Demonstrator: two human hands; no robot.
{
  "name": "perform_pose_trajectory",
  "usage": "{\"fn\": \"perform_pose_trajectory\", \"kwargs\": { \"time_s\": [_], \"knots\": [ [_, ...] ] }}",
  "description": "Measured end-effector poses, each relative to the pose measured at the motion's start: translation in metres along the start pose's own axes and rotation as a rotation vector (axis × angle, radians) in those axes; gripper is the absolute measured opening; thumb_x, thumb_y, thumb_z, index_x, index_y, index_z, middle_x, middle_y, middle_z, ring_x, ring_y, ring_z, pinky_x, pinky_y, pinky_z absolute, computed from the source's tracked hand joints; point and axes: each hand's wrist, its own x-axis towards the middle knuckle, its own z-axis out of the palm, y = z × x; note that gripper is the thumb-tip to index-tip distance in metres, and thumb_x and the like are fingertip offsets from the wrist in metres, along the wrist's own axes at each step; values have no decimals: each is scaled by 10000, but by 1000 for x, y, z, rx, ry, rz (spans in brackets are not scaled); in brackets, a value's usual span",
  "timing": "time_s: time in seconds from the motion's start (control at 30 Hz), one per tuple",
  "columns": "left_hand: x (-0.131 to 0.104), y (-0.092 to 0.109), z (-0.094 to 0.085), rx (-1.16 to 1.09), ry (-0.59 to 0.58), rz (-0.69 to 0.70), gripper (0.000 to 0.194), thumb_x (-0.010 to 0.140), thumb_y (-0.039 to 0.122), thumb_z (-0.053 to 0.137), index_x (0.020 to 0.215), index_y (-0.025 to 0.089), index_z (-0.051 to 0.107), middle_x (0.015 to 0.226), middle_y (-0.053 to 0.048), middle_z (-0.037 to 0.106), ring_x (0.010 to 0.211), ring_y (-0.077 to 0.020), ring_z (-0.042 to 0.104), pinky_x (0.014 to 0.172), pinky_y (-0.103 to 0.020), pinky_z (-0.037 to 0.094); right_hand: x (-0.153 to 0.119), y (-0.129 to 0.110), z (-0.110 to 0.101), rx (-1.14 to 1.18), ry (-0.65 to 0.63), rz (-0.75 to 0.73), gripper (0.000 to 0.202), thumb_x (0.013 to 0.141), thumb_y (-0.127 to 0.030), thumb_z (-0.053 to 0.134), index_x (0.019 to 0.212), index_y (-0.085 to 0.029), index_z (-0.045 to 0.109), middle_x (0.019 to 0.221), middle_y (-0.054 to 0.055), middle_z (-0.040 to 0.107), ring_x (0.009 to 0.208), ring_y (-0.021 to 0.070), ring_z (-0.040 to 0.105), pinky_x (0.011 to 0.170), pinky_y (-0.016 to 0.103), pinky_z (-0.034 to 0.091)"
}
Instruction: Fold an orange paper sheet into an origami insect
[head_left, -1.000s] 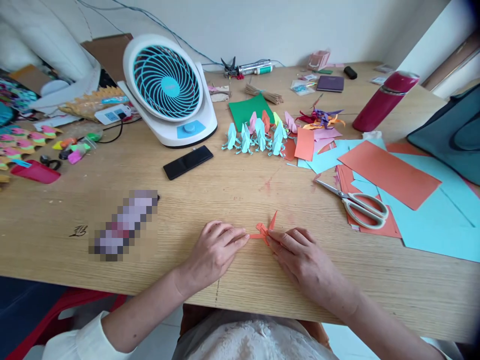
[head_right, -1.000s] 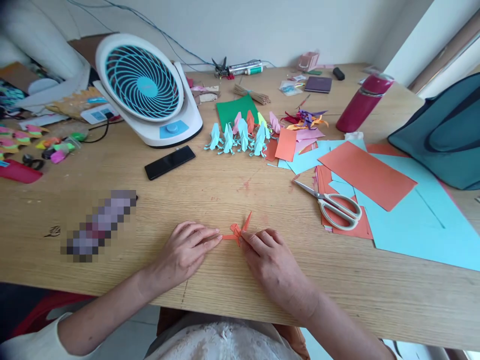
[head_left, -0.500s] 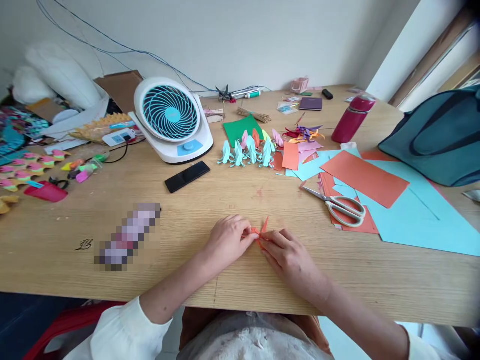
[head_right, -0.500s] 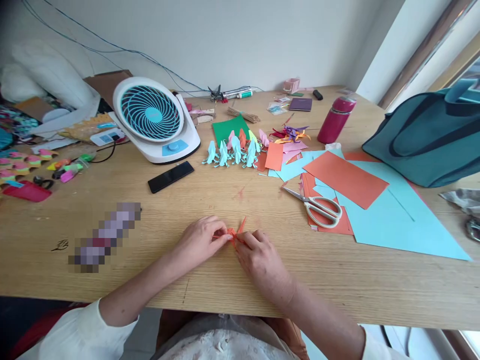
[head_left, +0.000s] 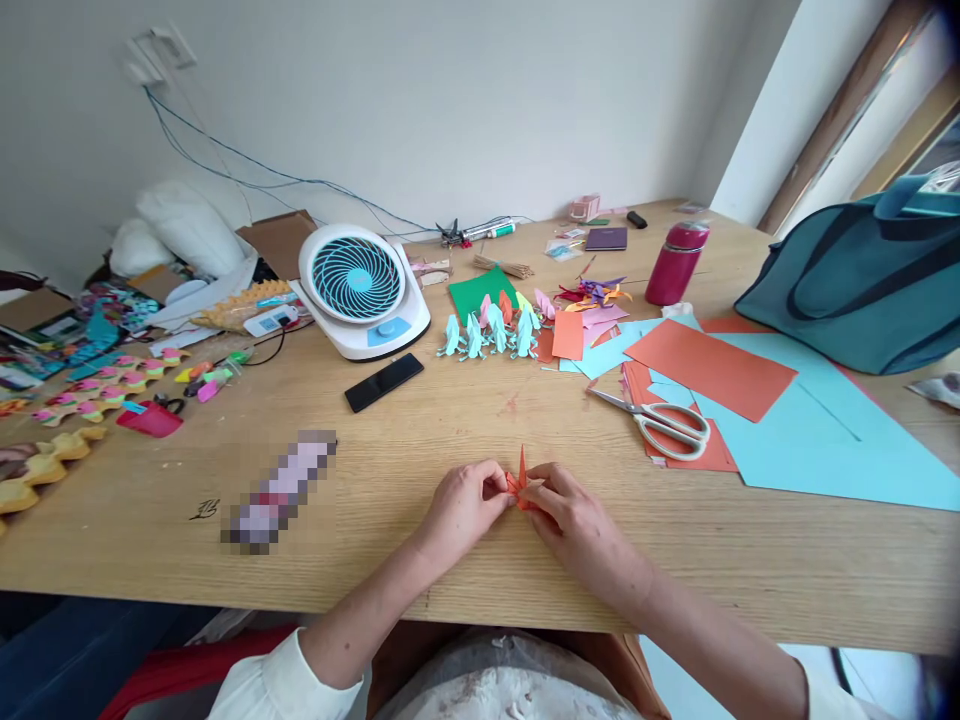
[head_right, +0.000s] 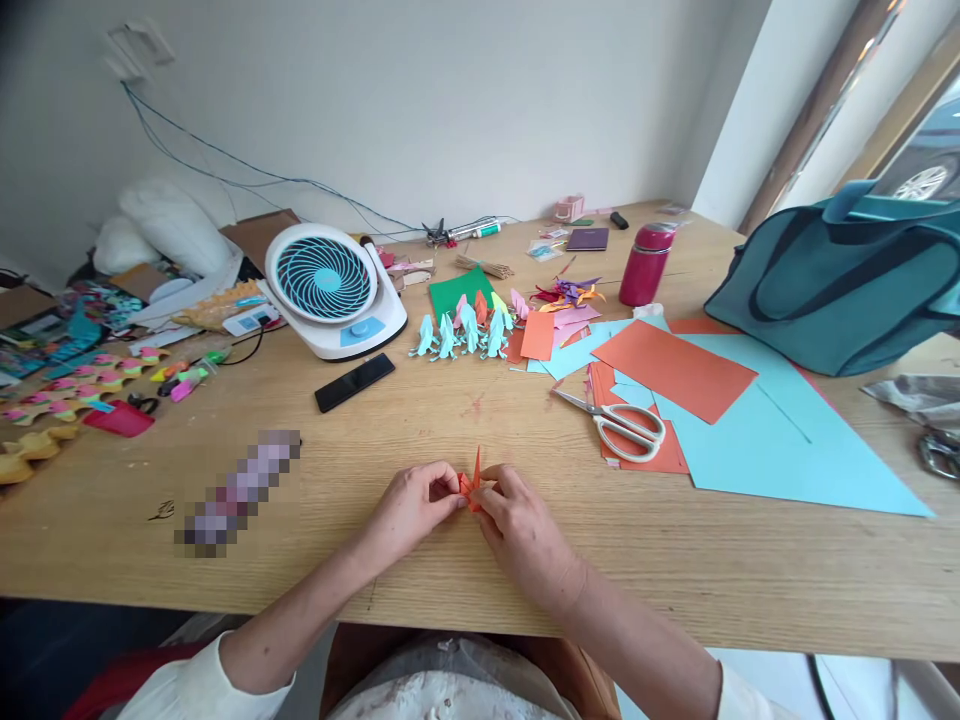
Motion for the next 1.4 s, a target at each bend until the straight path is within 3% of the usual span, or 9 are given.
{"fn": "perform_pose_trajectory", "kwargs": {
  "time_s": [0.07, 0.17, 0.27, 0.4, 0.7, 0.9, 1.07, 1.2, 1.4],
  "knots": [
    [2, -1, 5, -225, 20, -28, 81, 755, 179, 684, 691, 172, 635, 749, -10, 708, 713, -156, 647, 679, -245, 464, 0, 0, -2, 66, 24, 16, 240, 915, -51, 503, 981, -209, 670, 1100, 96, 581, 939, 201, 614, 821, 346, 532],
    [9, -1, 12, -330, 49, -42, 96, 742, 174, 669, 673, 163, 603, 736, -16, 704, 694, -147, 660, 668, -233, 489, 1, 3, -5, 161, 71, 54, 227, 896, -76, 519, 962, -228, 673, 1092, 85, 579, 961, 203, 605, 831, 344, 514],
    [15, 2, 12, -390, 104, -48, 131, 724, 181, 674, 684, 168, 550, 711, 3, 669, 675, -131, 645, 652, -219, 484, 5, 10, -7, 363, 179, 209, 40, 871, -198, 608, 889, -218, 637, 992, 64, 584, 886, 196, 588, 773, 326, 500],
    [21, 9, 7, -420, 153, -36, 221, 695, 195, 701, 707, 185, 481, 669, 47, 601, 643, -113, 612, 628, -208, 463, 13, 20, -8, 654, 256, 430, 268, 811, -428, 699, 908, -211, 575, 856, 32, 601, 734, 168, 563, 652, 289, 471],
    [37, 24, -26, -421, 110, 116, 204, 713, 114, 672, 840, 189, 533, 752, 31, 658, 729, -118, 644, 715, -220, 482, 47, 11, -29, 815, 79, 435, 414, 715, -561, 767, 740, -166, 646, 666, -6, 584, 594, 109, 469, 561, 246, 377],
    [55, 18, -53, -789, -4, 50, 306, 689, 269, 802, 926, 148, 650, 815, -28, 719, 748, -141, 659, 749, -257, 484, 81, 1, -36, 854, 103, 370, 423, 675, -565, 802, 696, -173, 644, 616, -18, 575, 575, 104, 474, 580, 249, 417],
    [61, 2, -37, -1068, 40, 0, 302, 639, 348, 863, 782, 146, 689, 838, -23, 730, 794, -141, 650, 809, -265, 494, 84, 7, -10, 889, 180, 376, 428, 708, -597, 762, 726, -185, 650, 661, -5, 617, 591, 118, 521, 599, 263, 474],
    [60, -8, -23, -1051, 69, -9, 262, 663, 348, 856, 749, 151, 707, 794, -9, 705, 772, -132, 627, 784, -253, 496, 78, 17, 5, 928, 186, 426, 397, 714, -570, 771, 756, -186, 676, 694, 7, 647, 618, 128, 564, 626, 273, 510],
    [58, -15, -24, -997, 37, -42, 301, 636, 366, 877, 699, 138, 691, 691, 8, 642, 664, -103, 572, 656, -214, 468, 75, 22, 9, 991, 139, 423, 319, 723, -503, 788, 778, -201, 702, 773, 26, 695, 681, 149, 607, 666, 284, 534]
  ]
}}
